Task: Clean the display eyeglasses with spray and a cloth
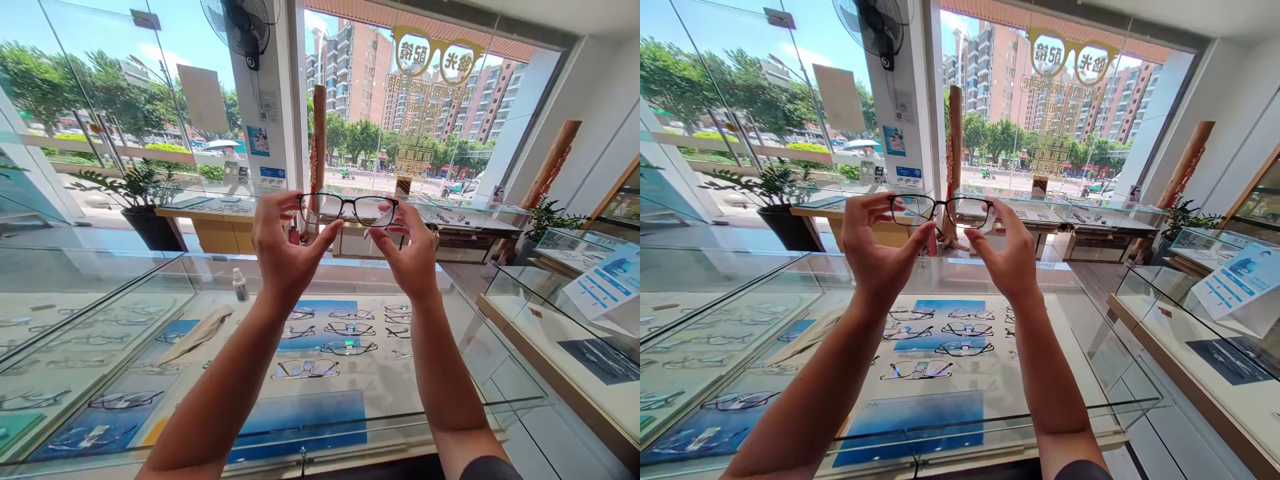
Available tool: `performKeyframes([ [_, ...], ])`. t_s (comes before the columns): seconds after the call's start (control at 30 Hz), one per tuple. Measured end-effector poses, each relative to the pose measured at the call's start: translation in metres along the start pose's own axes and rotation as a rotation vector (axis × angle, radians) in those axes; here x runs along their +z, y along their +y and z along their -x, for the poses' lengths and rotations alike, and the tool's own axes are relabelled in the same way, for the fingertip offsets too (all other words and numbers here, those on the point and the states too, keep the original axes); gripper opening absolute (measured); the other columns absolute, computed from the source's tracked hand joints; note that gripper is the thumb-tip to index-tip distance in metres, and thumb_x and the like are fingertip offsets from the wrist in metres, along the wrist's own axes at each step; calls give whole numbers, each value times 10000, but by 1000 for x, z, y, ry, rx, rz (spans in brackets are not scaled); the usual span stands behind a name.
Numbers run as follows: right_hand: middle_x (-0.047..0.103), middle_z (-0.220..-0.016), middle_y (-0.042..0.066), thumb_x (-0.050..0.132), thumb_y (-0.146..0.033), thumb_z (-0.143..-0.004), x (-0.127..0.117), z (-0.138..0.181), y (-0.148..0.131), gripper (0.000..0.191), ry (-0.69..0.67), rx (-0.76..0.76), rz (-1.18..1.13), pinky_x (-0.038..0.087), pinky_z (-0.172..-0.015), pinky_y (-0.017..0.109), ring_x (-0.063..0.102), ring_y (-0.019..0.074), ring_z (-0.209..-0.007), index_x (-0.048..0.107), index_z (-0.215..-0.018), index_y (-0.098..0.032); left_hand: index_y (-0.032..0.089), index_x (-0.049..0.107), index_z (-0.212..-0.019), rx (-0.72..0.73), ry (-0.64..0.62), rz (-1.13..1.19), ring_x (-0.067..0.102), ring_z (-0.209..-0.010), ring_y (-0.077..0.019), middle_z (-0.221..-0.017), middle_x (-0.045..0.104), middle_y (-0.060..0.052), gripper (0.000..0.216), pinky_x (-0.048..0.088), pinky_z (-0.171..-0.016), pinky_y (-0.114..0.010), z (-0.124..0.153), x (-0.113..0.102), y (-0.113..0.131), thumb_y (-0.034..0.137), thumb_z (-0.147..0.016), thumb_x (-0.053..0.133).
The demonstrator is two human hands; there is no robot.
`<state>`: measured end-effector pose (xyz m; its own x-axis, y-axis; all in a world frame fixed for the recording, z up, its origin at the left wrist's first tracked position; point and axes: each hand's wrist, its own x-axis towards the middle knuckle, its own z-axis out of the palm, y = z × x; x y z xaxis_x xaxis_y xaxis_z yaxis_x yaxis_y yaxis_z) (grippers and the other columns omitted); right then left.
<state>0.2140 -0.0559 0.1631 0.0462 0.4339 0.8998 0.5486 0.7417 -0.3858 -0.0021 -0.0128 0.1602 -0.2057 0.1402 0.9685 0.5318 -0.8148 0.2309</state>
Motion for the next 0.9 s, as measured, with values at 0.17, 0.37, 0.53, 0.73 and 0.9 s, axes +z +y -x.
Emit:
performKeyframes([
  [0.17,792,-1372,67,755,-557,-997,-1,8,3,557,-34,24,-18,712,-974,503,771,299,-1228,620,-1504,-371,274,656,-1280,-16,-40,24,721,-1060,-269,-1168,717,-76,593,606,-918,-437,6,-4,-4,586,-850,918],
  [0.37,795,-1342,76,754,-592,-989,-1,9,8,570,-97,111,-22,719,-897,467,785,294,-1171,612,-1493,-369,261,672,-1248,-100,-111,16,733,-985,-241,-1143,738,-60,619,610,-868,-408,8,-8,-4,580,-805,962],
  [0.53,792,-1306,71,783,-617,-966,-1,10,9,554,-104,165,-35,712,-854,454,779,294,-1147,644,-1446,-378,254,677,-1246,-132,-158,34,750,-1022,-245,-1150,756,-66,632,623,-888,-398,6,-11,-3,586,-795,971],
  [0.73,778,-1285,74,785,-621,-964,-4,8,9,545,-111,150,-47,685,-969,497,758,289,-1186,662,-1427,-361,260,644,-1252,-179,-181,157,782,-1052,-238,-1177,786,-71,647,636,-914,-386,8,-8,-4,575,-796,977],
  [0.9,778,-1326,85,761,-633,-980,-5,9,12,555,-161,174,-58,669,-1012,501,741,297,-1265,638,-1443,-352,268,640,-1247,-140,-158,68,771,-1064,-247,-1161,772,-62,656,630,-904,-391,9,-8,-2,594,-788,976],
])
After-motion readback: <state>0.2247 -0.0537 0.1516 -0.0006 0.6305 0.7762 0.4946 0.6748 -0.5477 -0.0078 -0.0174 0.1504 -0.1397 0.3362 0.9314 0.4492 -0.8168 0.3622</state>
